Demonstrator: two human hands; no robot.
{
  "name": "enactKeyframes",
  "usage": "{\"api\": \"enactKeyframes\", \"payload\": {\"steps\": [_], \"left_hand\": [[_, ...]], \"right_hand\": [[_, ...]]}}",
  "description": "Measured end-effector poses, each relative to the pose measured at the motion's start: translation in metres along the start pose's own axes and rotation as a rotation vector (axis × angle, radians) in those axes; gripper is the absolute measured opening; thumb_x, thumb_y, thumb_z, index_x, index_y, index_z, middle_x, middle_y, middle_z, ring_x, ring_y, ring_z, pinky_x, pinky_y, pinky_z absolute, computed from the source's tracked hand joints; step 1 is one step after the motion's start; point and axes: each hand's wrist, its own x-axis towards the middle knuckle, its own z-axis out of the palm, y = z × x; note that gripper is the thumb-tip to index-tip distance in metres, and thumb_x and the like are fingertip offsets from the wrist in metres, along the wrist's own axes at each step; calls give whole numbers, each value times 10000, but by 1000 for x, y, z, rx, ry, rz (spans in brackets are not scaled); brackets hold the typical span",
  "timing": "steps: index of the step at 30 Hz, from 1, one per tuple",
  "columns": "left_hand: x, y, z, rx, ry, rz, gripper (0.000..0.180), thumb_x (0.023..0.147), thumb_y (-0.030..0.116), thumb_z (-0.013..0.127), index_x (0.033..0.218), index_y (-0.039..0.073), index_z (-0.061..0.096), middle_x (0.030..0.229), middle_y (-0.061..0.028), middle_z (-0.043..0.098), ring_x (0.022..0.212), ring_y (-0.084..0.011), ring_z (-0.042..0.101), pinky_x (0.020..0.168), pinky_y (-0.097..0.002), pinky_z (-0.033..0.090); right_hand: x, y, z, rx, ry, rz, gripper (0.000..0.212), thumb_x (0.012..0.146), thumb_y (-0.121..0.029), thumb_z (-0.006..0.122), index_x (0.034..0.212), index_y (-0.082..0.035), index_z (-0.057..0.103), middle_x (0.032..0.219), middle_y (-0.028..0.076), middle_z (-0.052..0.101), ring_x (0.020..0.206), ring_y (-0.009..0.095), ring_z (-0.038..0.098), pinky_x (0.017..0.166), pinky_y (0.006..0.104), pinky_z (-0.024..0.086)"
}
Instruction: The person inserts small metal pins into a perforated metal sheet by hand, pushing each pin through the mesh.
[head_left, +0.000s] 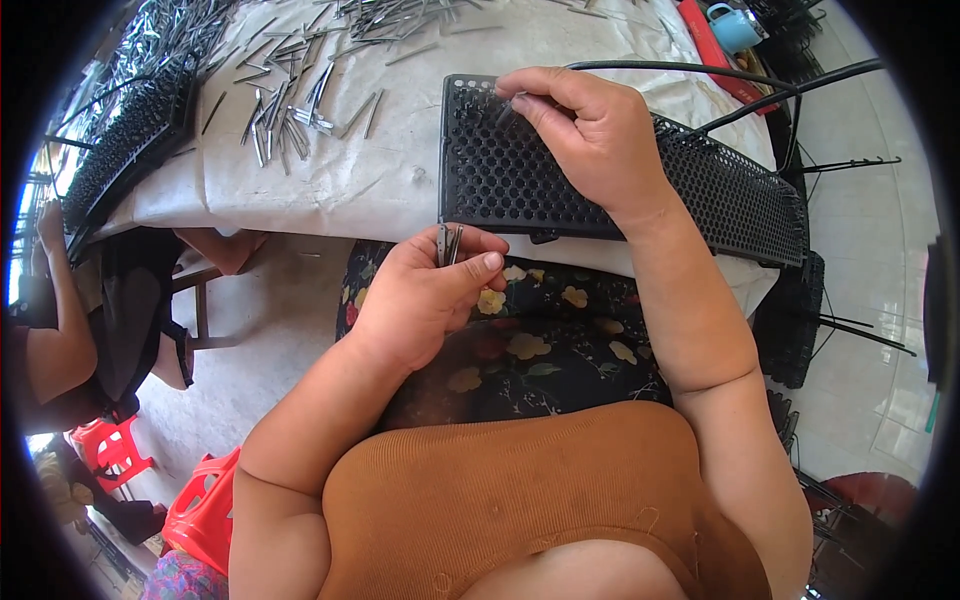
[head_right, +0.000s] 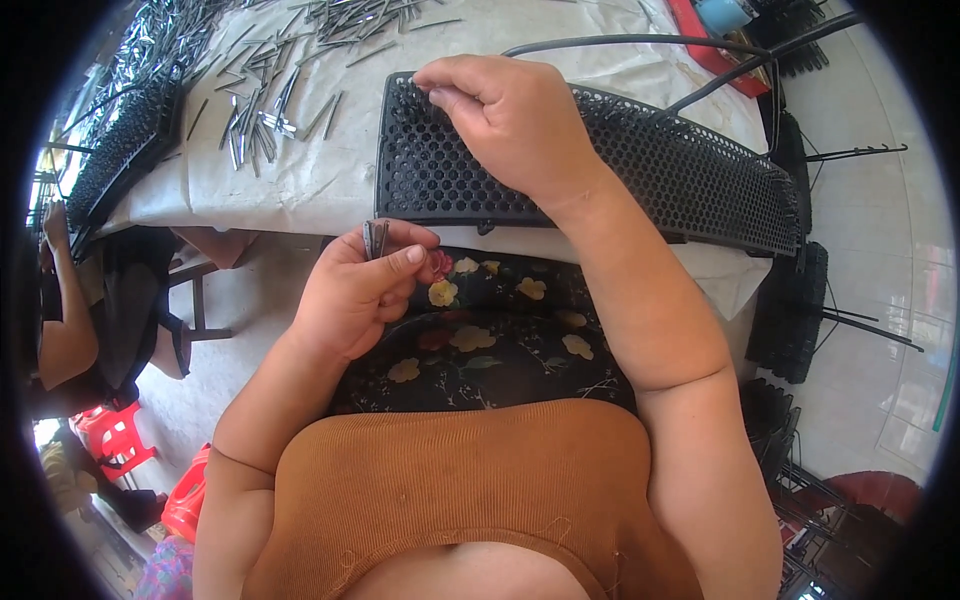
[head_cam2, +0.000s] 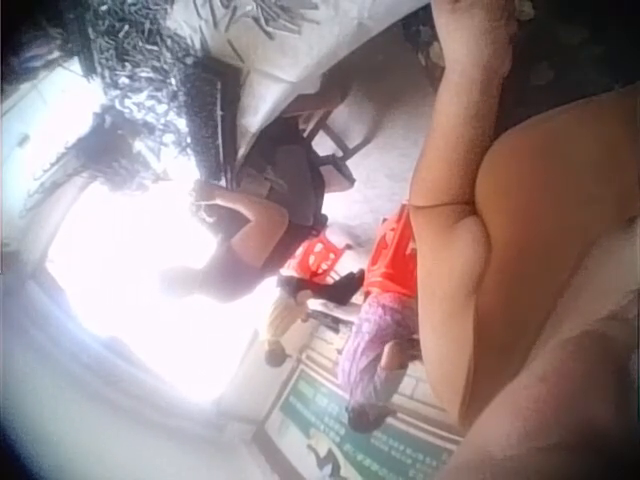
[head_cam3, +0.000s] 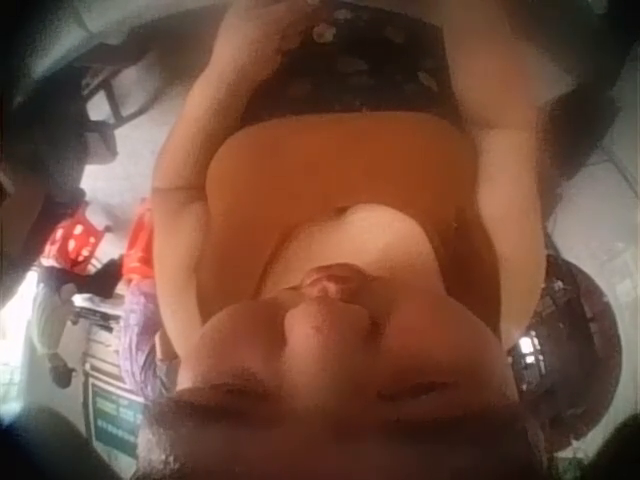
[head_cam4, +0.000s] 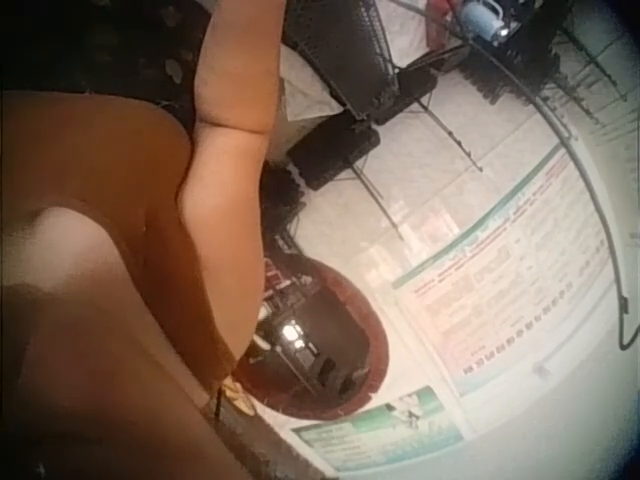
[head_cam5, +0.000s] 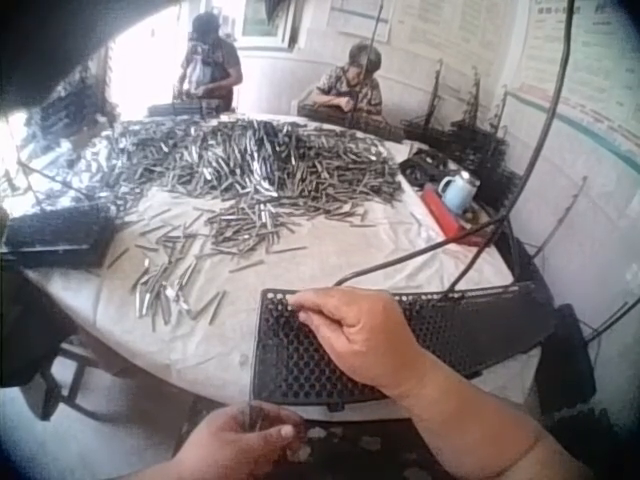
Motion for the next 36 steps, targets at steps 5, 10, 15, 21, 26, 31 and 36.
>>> {"api": "enactKeyframes", "payload": {"steps": [5,10,15,21,26,31,36], "left_hand": [[1,-1,1,-3,3,3,200,934,114,683,1092,19,604,830,-46,654,539,-19,426,436,-177,287],[1,-1,0,-29,-6,-3,194,931,93,680,1091,16,603,837,-52,653,540,-22,427,437,-179,288],[1,-2,1,-52,-12,-6,188,931,63,668,1098,10,598,850,-64,652,544,-29,432,440,-180,284],[1,-2,1,-55,-8,1,188,929,28,650,1106,3,591,861,-74,652,548,-37,438,444,-183,284],[1,-2,0,-65,-13,-7,185,928,22,649,1102,3,592,858,-73,654,550,-36,443,443,-184,285],[0,-1,2,-49,-6,-7,182,927,23,651,1098,5,593,855,-74,658,539,-35,438,440,-184,283],[1,-1,1,-55,-8,-9,179,927,24,651,1096,8,594,859,-76,661,533,-34,434,439,-185,284]], "right_hand": [[-1,2,3,18,-10,9,179,869,-74,665,1034,-45,727,945,130,739,844,254,724,742,319,562],[-2,5,5,-76,-23,-65,253,896,-41,669,1144,-65,711,965,96,756,863,153,726,767,257,564],[-1,5,4,-147,-28,-97,271,894,-54,672,1163,-70,704,966,97,755,860,169,730,766,267,570],[0,2,5,-175,-36,-118,272,897,-65,670,1168,-72,701,967,95,754,859,185,731,765,274,570],[0,4,2,-142,15,-150,265,860,-103,679,1121,-75,708,950,140,728,830,306,702,725,364,558],[-1,6,1,-133,-18,-99,260,873,-93,661,1128,-67,703,936,137,730,829,296,706,719,360,558],[-3,4,2,-147,-2,-103,265,872,-103,667,1132,-71,700,953,134,730,821,298,700,715,361,557]]}}
